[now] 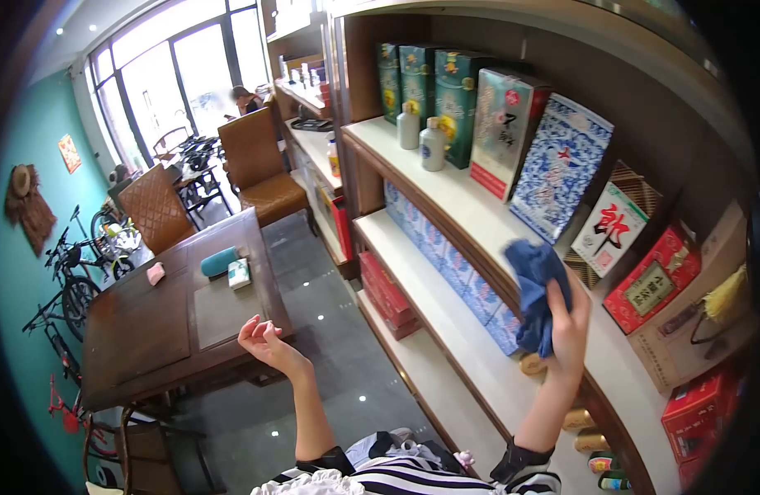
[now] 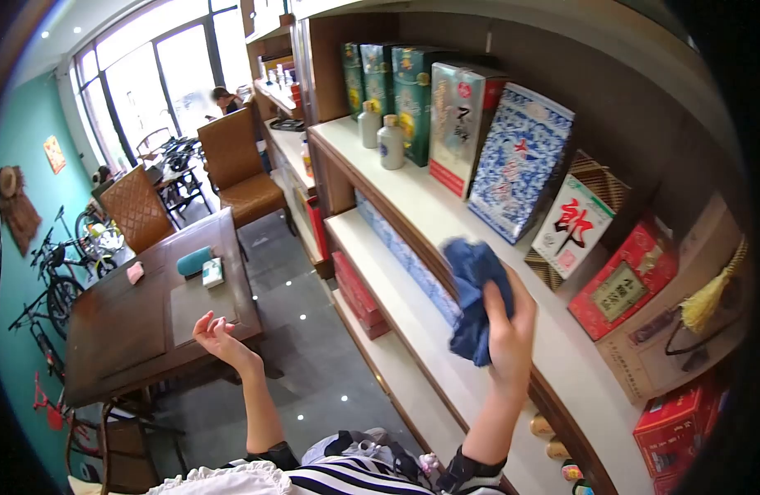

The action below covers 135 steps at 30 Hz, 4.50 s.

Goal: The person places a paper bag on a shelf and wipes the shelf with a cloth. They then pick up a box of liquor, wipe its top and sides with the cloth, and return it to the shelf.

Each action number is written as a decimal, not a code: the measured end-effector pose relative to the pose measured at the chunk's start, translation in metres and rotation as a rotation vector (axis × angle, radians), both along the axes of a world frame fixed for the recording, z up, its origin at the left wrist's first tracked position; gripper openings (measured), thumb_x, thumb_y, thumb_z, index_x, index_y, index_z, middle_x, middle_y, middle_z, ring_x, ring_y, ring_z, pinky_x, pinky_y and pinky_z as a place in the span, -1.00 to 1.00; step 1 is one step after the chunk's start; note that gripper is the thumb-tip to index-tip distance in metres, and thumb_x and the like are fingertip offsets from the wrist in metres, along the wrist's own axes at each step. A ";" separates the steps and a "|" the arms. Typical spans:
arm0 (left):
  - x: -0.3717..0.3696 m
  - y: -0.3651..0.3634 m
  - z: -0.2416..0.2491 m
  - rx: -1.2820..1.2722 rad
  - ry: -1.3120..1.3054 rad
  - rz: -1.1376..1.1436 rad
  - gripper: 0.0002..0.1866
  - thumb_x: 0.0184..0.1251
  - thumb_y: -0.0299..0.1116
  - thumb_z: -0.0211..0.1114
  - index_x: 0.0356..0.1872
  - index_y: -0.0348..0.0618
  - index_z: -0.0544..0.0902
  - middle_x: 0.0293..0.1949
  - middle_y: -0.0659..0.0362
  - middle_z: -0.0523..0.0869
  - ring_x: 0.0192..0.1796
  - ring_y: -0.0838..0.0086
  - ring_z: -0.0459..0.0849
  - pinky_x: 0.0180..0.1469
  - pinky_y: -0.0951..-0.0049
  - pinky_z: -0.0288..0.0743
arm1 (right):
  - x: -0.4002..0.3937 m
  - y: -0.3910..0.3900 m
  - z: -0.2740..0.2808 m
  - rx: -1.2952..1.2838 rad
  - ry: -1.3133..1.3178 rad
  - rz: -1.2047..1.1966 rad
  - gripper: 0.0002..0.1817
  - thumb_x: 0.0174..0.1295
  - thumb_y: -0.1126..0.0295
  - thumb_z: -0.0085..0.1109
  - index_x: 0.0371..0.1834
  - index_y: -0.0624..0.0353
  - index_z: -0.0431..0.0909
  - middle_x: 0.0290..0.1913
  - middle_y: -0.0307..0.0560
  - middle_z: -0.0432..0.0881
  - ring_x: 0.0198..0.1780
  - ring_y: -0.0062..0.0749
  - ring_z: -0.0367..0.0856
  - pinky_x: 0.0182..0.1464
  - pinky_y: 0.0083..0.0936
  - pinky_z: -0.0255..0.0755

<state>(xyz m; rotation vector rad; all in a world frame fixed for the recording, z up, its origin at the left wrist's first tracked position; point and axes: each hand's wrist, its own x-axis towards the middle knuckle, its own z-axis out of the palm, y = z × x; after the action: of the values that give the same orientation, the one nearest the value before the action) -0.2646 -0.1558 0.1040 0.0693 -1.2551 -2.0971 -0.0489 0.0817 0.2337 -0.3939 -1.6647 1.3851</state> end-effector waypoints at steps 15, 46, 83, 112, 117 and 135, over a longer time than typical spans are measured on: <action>0.054 0.046 -0.025 -0.117 -0.059 -0.123 -0.68 0.26 -0.41 0.04 0.02 -0.18 0.31 -0.12 0.20 0.40 -0.27 0.63 0.37 -0.28 0.67 0.32 | 0.073 0.050 -0.050 0.588 -0.910 -0.608 -0.62 0.17 0.51 -0.07 0.09 0.33 0.34 0.16 0.26 0.35 0.22 0.00 0.30 0.24 -0.28 0.18; -0.219 0.150 -0.047 -0.119 -0.054 -0.382 -0.77 0.33 -0.18 0.11 -0.26 -0.13 0.52 -0.41 0.32 0.45 -0.39 0.72 0.38 -0.38 0.69 0.25 | -0.212 0.074 -0.053 0.704 -0.899 -0.718 -0.65 0.10 0.55 0.02 -0.01 0.37 0.38 0.08 0.25 0.44 0.16 -0.01 0.38 0.20 -0.31 0.24; -0.306 0.220 -0.050 -0.096 -0.120 -0.793 -0.86 0.35 -0.30 0.00 -0.39 -0.08 0.43 -0.45 0.33 0.47 -0.44 0.71 0.37 -0.34 0.67 0.22 | -0.276 0.111 -0.033 0.507 -0.795 -0.308 -0.64 0.07 0.52 0.09 -0.01 0.10 0.47 -0.10 0.09 0.57 -0.17 -0.04 0.59 -0.12 -0.36 0.46; -0.253 0.221 -0.043 -0.114 -0.084 -0.802 -0.85 0.30 -0.27 0.03 -0.33 -0.10 0.48 -0.40 0.30 0.50 -0.35 0.63 0.44 -0.29 0.60 0.27 | -0.207 0.069 -0.051 0.859 -0.834 -0.532 -0.37 -0.04 0.37 0.28 0.12 0.36 0.29 0.14 0.24 0.38 0.18 -0.07 0.38 0.21 -0.36 0.28; -0.248 0.218 -0.040 -0.156 -0.113 -0.782 -0.76 0.31 -0.19 0.01 -0.31 -0.16 0.48 -0.39 0.26 0.51 -0.32 0.57 0.44 -0.29 0.58 0.28 | -0.193 0.050 -0.055 0.900 -0.815 -0.376 -0.40 -0.10 0.48 0.28 0.11 0.28 0.35 0.17 0.10 0.39 0.18 -0.18 0.39 0.17 -0.41 0.34; -0.242 0.217 -0.045 -0.206 -0.103 -0.757 -0.74 0.31 -0.19 0.03 -0.34 -0.20 0.48 -0.38 0.22 0.52 -0.37 0.57 0.41 -0.33 0.57 0.25 | -0.066 0.048 -0.047 0.398 -1.009 -1.137 -0.72 0.12 0.48 0.02 -0.08 0.29 0.39 -0.03 0.15 0.50 -0.20 0.09 0.56 -0.15 -0.18 0.45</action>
<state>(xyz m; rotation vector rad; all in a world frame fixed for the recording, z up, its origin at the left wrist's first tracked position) -0.5066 0.0609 0.0594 -0.4635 -1.7417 -2.5825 -0.1153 0.1300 0.1865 -1.6511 -1.8344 -0.0743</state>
